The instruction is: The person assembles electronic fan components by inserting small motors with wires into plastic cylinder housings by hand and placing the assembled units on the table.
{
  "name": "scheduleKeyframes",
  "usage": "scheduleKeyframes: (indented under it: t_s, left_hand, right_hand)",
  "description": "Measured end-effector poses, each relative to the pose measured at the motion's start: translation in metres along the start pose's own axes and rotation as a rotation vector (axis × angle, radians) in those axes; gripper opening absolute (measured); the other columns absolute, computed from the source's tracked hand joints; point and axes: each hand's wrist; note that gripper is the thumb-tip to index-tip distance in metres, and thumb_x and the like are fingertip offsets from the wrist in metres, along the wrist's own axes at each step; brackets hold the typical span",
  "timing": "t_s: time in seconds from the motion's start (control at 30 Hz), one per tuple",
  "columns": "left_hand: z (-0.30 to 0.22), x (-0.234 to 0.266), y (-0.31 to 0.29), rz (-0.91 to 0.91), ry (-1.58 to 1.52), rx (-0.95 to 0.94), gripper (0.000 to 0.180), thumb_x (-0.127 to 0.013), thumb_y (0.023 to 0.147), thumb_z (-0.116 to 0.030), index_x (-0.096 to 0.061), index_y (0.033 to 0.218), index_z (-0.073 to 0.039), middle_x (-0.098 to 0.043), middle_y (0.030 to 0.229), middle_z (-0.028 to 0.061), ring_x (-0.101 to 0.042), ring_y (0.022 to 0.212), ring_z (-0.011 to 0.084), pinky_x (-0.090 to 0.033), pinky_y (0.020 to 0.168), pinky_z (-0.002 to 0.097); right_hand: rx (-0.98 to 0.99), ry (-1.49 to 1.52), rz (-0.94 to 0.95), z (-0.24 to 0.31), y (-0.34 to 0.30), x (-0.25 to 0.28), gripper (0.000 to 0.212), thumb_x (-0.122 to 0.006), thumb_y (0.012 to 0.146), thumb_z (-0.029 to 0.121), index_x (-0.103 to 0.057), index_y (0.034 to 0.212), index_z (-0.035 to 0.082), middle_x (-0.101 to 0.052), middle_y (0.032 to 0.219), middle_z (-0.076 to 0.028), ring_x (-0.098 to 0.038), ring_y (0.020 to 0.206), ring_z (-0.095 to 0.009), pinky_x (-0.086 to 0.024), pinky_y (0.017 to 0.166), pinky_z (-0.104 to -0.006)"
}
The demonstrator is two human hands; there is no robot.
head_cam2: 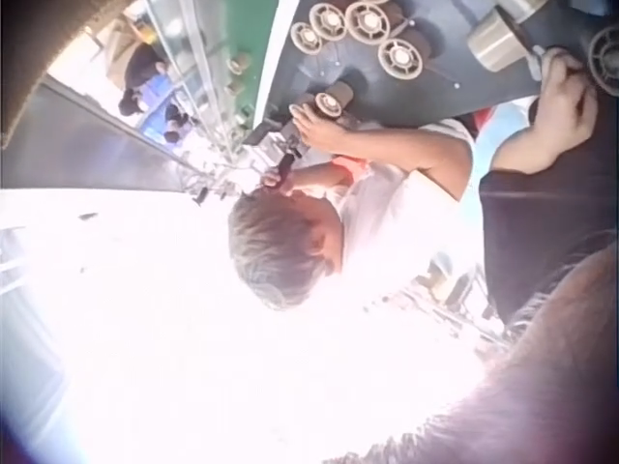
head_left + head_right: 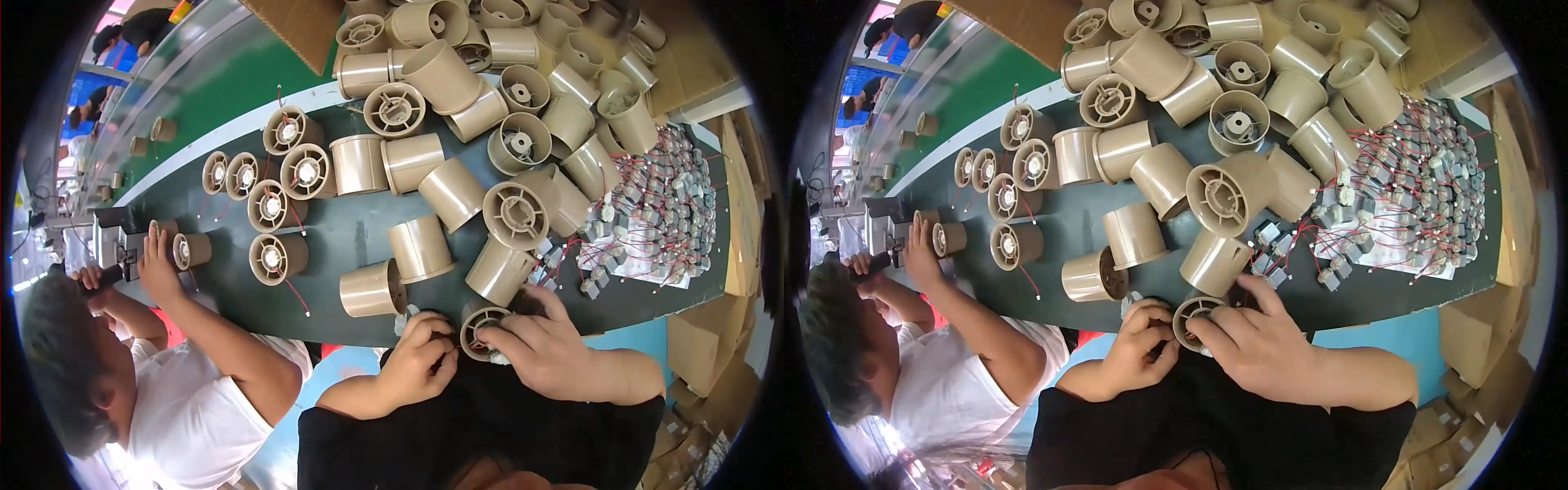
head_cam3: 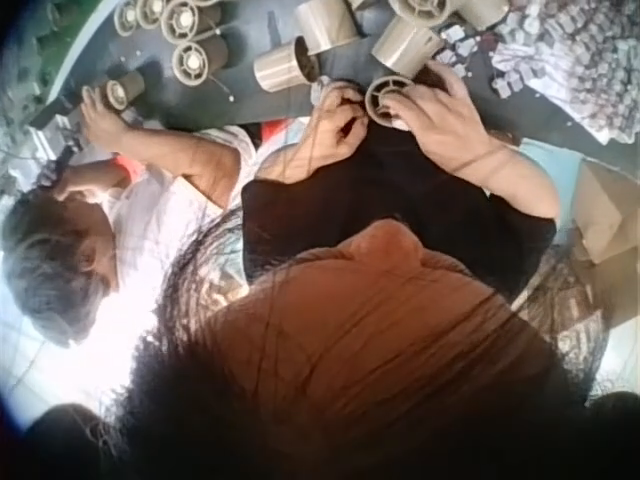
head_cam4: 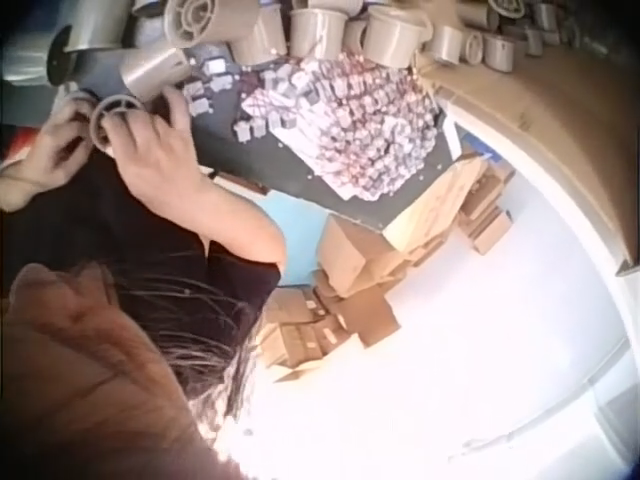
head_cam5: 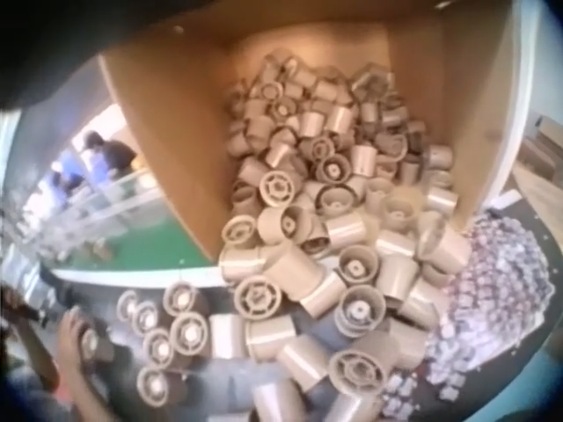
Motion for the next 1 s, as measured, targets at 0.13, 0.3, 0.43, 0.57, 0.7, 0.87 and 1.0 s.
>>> scheduleKeyframes:
  t_s: [0.13, 0.3, 0.43, 0.57, 0.7, 0.87, 1.0]
  left_hand:
    - [-0.002, -0.004, -0.001, -0.101, 0.053, 0.038, 0.033, -0.065, 0.058, -0.003, -0.052, 0.087, 0.003, -0.047, 0.087, 0.0134, -0.045, 0.087, 0.0317, -0.039, 0.073, 0.0365]
    - [-0.003, -0.016, 0.013, -0.112, 0.115, -0.003, 0.061, -0.071, 0.054, -0.013, -0.042, 0.105, 0.003, -0.048, 0.099, 0.0149, -0.043, 0.091, 0.0336, -0.037, 0.078, 0.0383]
    - [-0.004, -0.017, 0.015, -0.143, 0.116, 0.006, 0.06, -0.073, 0.051, -0.01, -0.045, 0.102, 0.004, -0.051, 0.102, 0.013, -0.046, 0.088, 0.0302, -0.04, 0.074, 0.0359]
    - [-0.003, -0.001, -0.018, -0.322, -0.02, -0.178, 0.068, -0.073, 0.054, -0.009, -0.039, 0.112, 0.0, -0.045, 0.112, 0.0148, -0.047, 0.094, 0.0275, -0.038, 0.081, 0.0359]
    - [0.01, 0.035, -0.025, -0.873, 0.281, -0.048, 0.069, -0.067, 0.06, 0.001, -0.028, 0.116, 0.003, -0.04, 0.113, 0.0176, -0.045, 0.099, 0.0277, -0.038, 0.084, 0.0353]
    - [0.02, 0.05, 0.0, -1.161, 0.009, 0.373, 0.07, -0.065, 0.065, -0.001, -0.023, 0.121, 0.003, -0.036, 0.116, 0.0168, -0.038, 0.106, 0.0233, -0.035, 0.086, 0.0337]
    - [0.015, 0.044, -0.004, -1.032, 0.933, 0.165, 0.069, -0.058, 0.066, -0.007, -0.019, 0.122, 0.006, -0.018, 0.124, 0.0289, -0.02, 0.114, 0.0387, -0.019, 0.092, 0.0424]
  right_hand:
    - [-0.082, -0.095, -0.042, 0.001, -0.003, -0.006, 0.033, -0.053, 0.06, 0.005, -0.056, 0.093, 0.009, -0.042, 0.074, -0.004, -0.046, 0.062, -0.017, -0.029, 0.082, -0.0528]
    - [0.049, -0.4, -0.005, 0.009, -0.005, -0.012, 0.036, -0.049, 0.065, 0.014, -0.053, 0.1, 0.006, -0.05, 0.098, -0.008, -0.05, 0.076, -0.018, -0.026, 0.079, -0.0601]
    - [0.117, -0.207, 0.128, 0.001, -0.014, -0.018, 0.042, -0.054, 0.062, 0.015, -0.05, 0.103, 0.004, -0.047, 0.108, -0.014, -0.051, 0.079, -0.022, -0.024, 0.081, -0.0603]
    - [-0.237, 0.0, -0.19, -0.019, -0.019, 0.001, 0.042, -0.057, 0.066, 0.012, -0.049, 0.106, 0.002, -0.048, 0.093, -0.014, -0.049, 0.081, -0.023, -0.036, 0.075, -0.04]
    - [-0.477, 0.115, -0.338, -0.036, -0.009, -0.001, 0.037, -0.064, 0.062, 0.007, -0.054, 0.098, 0.005, -0.046, 0.081, -0.013, -0.047, 0.066, -0.025, -0.039, 0.058, -0.031]
    - [-0.534, 0.146, -0.304, -0.051, -0.008, -0.016, 0.02, -0.059, 0.063, -0.001, -0.057, 0.082, 0.002, -0.048, 0.079, -0.01, -0.048, 0.068, -0.02, -0.039, 0.061, -0.027]
    - [-0.434, 0.104, -0.594, -0.054, -0.014, -0.01, 0.009, -0.054, 0.067, 0.0, -0.054, 0.075, 0.003, -0.051, 0.086, -0.009, -0.049, 0.079, -0.021, -0.037, 0.074, -0.0297]
Point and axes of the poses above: each hand's wrist, its own y-axis towards the middle knuckle, its own x-axis out of the back of the hand, z = x × y
